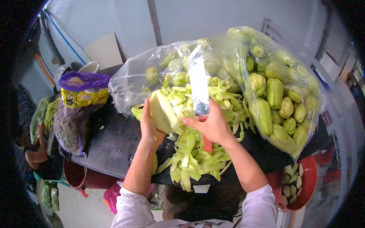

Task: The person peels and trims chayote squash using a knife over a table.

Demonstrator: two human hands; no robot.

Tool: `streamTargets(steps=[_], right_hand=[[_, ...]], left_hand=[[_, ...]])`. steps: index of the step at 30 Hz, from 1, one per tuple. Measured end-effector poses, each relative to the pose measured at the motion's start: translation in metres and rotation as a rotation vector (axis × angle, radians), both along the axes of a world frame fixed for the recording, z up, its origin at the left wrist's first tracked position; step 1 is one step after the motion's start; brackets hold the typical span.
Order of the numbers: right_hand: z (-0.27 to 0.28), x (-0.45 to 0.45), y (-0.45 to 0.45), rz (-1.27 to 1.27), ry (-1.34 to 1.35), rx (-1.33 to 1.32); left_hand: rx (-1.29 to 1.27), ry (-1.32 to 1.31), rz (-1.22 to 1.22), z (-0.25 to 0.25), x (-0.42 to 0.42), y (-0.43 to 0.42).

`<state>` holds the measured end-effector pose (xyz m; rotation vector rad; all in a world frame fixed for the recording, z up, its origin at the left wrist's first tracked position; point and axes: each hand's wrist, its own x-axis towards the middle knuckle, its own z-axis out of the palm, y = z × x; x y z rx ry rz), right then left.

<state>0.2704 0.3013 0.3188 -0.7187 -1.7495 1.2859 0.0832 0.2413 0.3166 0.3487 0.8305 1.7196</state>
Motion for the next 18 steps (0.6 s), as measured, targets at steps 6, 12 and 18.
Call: streamTargets(steps=[6,12,18], right_hand=[[0.0,-0.014,-0.031,-0.005,0.189,-0.062],[-0.001,0.001,-0.049,-0.077,0.287,0.031],[0.007,0.048,-0.062,0.01,0.338,-0.169]], left_hand=[[0.327,0.479,0.068,0.004,0.032,-0.006],[0.09,0.407,0.061,0.005,0.057,-0.019],[0.243,0.646,-0.147,0.005,0.055,-0.044]])
